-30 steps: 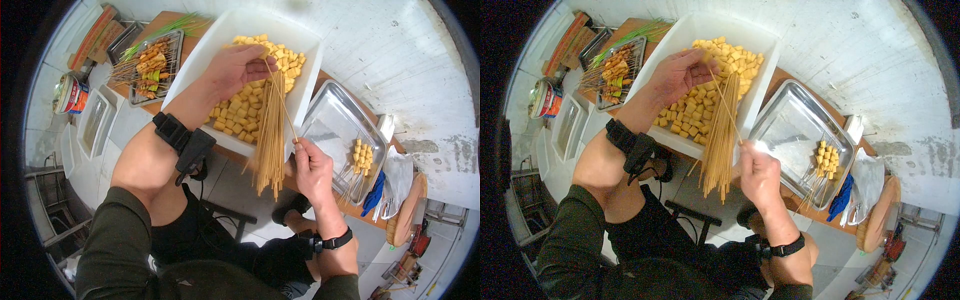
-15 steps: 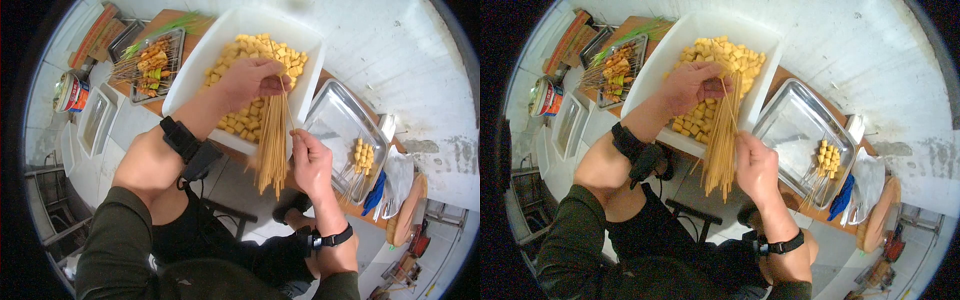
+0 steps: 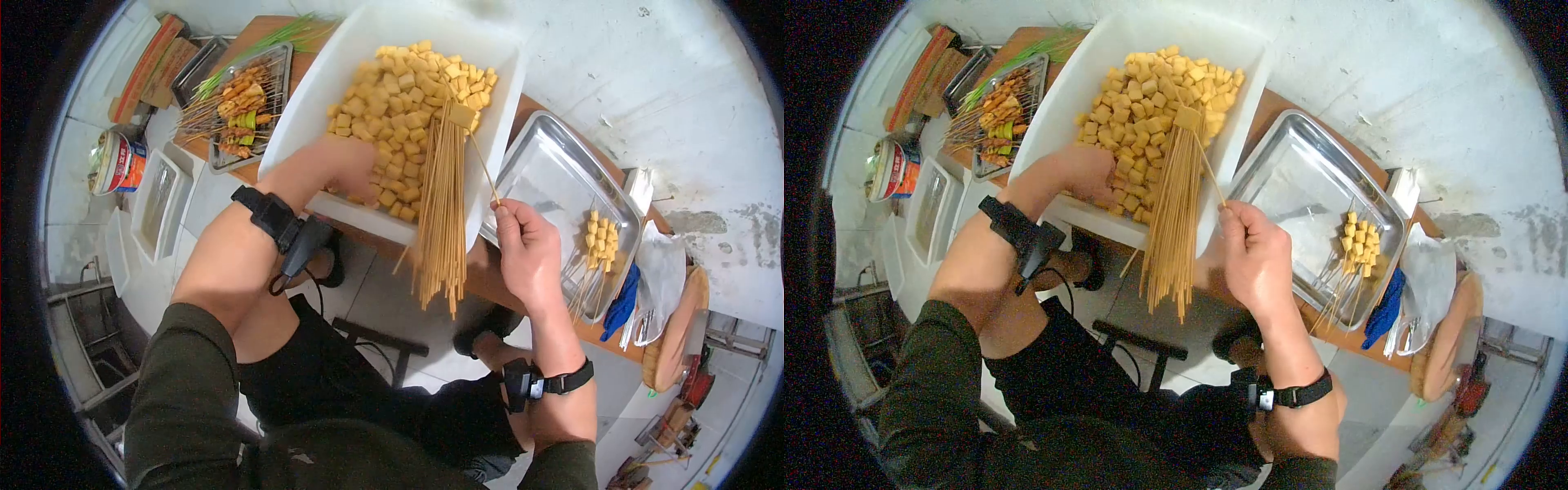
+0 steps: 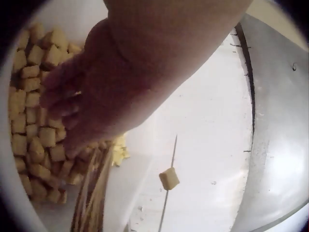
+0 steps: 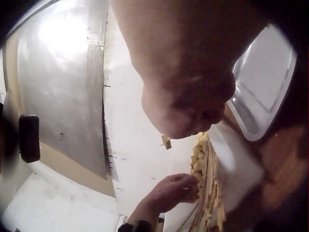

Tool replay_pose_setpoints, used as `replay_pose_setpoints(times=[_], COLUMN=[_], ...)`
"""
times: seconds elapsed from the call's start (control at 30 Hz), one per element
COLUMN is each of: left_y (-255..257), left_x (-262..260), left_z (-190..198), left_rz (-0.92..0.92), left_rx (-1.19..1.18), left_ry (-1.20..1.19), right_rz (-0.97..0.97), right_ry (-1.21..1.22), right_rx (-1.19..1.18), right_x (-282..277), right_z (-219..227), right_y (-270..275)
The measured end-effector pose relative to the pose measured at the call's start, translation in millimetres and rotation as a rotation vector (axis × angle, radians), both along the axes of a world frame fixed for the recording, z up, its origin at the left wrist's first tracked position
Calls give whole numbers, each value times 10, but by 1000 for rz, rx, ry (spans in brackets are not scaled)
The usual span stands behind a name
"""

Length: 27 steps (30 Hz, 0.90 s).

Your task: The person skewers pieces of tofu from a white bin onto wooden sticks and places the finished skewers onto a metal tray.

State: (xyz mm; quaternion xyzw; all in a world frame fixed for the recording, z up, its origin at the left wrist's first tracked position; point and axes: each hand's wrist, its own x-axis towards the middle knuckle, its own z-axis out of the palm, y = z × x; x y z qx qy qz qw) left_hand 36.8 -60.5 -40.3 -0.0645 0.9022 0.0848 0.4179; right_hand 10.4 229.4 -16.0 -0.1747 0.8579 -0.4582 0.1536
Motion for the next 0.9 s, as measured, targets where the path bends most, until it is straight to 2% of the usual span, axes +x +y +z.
replay_pose_setpoints(times=[0.07,0.3,0.33,0.4,0.43,0.5,0.53,0.6,0.63,0.67,0.73,0.8,0.87,0.9], left_y=[7,-45,-32,-34,-80,-192,-196,-174,-154,-144,-95,-68,-66,-68], left_x=[51,80,58,-9,-25,-44,-56,-90,-112,-136,-178,-187,-206,-219], left_z=[-156,-285,-161,81,58,48,65,120,94,90,147,192,193,185], left_rz=[-25,-43,-43,84,79,414,412,737,828,831,936,963,1009,1010], left_rx=[-24,-18,-18,105,106,499,497,943,1080,1079,1298,1284,1442,1443], left_ry=[26,69,68,67,67,259,263,429,496,504,597,610,625,628], right_rz=[21,17,17,11,7,1,-10,-14,-11,-6,-4,-5,-1,1], right_ry=[73,9,25,37,40,48,18,-3,-2,-3,-13,-27,-44,-42], right_rx=[-31,-28,-38,-48,-37,-29,-33,-41,-53,-63,-58,-50,-32,-32], right_x=[-12,-18,-19,-10,-10,-15,-11,-12,-9,-2,14,30,44,52], right_z=[-27,-14,-30,-30,-6,15,21,22,7,1,13,20,22,8], right_y=[6,-18,-5,16,17,14,12,-1,3,4,-3,-5,-7,-4])
